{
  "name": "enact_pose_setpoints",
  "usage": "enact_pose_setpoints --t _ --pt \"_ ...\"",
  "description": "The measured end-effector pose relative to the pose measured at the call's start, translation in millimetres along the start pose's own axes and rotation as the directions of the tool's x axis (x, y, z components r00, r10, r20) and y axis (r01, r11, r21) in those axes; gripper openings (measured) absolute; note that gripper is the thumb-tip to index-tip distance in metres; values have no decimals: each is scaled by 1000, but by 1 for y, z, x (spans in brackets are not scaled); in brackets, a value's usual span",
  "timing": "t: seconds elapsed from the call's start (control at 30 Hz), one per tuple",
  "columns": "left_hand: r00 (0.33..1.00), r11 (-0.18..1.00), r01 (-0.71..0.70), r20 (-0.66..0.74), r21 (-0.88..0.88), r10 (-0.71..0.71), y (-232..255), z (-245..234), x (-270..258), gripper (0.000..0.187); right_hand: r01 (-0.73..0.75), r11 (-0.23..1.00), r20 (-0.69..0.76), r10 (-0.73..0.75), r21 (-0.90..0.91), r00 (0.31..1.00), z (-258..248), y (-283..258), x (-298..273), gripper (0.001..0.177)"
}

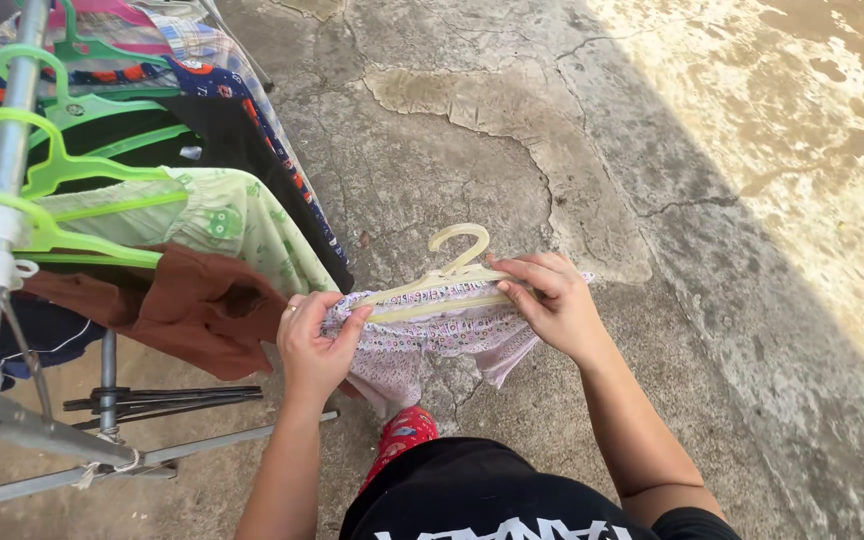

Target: The person is hanging wet laundry from a basket onto a drying rack using plastic hangers.

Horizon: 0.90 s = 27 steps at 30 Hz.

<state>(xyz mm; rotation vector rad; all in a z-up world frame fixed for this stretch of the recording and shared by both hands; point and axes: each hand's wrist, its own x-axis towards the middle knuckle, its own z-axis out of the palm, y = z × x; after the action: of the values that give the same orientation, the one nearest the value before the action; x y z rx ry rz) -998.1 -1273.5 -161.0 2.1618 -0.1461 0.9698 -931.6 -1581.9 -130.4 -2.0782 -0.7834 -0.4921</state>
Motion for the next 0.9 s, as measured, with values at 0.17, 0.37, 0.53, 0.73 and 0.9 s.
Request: enact_pose_setpoints --t 0.17,0.37,0.53,0.73,0.9 --pt "996 992 86 -30 87 -83 -15 51 36 27 -6 1000 33 6 12 999 7 71 65 23" --pt "985 985 138 -121 108 -124 -61 102 105 29 100 995 36 -100 19 994 39 136 161 23" --pt "972 962 207 -154 179 -180 -109 136 179 32 52 999 82 -52 -2 995 73 188 254 21" --pt "960 969 177 -246 171 -132 -168 170 250 31 180 980 63 -185 81 981 105 239 358 19" --pt "942 938 263 -268 224 -201 -218 197 301 37 241 952 161 -272 187 949 145 289 444 13"
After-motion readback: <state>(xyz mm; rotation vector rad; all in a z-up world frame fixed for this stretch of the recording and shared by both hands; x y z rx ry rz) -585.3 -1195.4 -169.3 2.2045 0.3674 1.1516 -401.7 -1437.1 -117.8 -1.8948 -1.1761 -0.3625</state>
